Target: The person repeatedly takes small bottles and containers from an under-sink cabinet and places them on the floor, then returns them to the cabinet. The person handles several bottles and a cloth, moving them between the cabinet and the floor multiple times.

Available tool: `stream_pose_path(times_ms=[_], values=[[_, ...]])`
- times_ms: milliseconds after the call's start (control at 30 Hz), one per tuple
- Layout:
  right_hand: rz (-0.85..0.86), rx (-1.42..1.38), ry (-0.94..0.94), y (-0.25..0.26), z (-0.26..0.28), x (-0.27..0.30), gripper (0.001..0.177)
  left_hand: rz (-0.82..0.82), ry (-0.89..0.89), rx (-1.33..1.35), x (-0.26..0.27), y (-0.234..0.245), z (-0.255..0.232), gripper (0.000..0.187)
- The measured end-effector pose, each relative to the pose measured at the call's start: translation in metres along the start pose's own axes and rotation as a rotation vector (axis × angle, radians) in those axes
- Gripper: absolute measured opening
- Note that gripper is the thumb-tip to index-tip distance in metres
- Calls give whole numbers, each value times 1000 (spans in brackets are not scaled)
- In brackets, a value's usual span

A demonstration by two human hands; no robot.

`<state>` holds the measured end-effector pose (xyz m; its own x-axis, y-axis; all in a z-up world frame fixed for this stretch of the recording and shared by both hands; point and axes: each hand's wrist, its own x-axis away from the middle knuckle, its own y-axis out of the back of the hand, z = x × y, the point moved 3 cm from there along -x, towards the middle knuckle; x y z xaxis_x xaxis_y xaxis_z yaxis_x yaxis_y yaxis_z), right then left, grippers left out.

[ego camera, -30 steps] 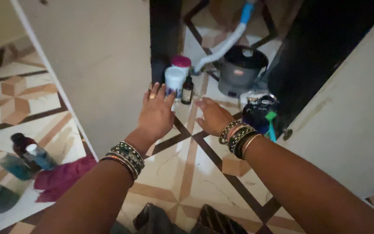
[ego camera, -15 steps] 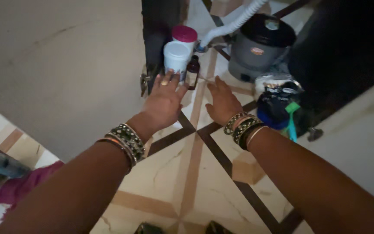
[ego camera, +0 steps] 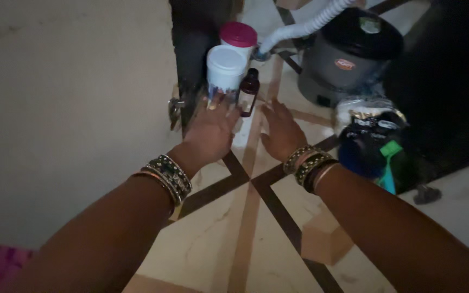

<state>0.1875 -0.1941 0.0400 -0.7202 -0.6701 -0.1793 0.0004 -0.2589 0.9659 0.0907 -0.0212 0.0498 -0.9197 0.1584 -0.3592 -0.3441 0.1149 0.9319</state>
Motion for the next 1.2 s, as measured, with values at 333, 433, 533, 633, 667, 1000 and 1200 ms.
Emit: stream_pose_path(times_ms=[333,433,533,633,667,1000,1200], values=[[-62,3,24,-39,-44,-63,83,61,49,-1,-16,-38,32,57],[-111,-18,85,-43,-48,-86,84,-54,51,55,-21,-42,38,62],[-129,-30,161,-42,-47,-100,87,3,70,64,-24,-45,43,60],[-69,-42,134,-41,-38,-114,88,-8,55,74,-24,-43,44,56],[-41,-60,101,-40,-34,-117,88,1,54,67,-24,-42,44,57],[-173,16,316,-20,-15,-137,88,15,40,74,-17,-35,49,61],[-181,-14,104,-40,-12,-116,19,-21,53,129,-9,-32,47,61]])
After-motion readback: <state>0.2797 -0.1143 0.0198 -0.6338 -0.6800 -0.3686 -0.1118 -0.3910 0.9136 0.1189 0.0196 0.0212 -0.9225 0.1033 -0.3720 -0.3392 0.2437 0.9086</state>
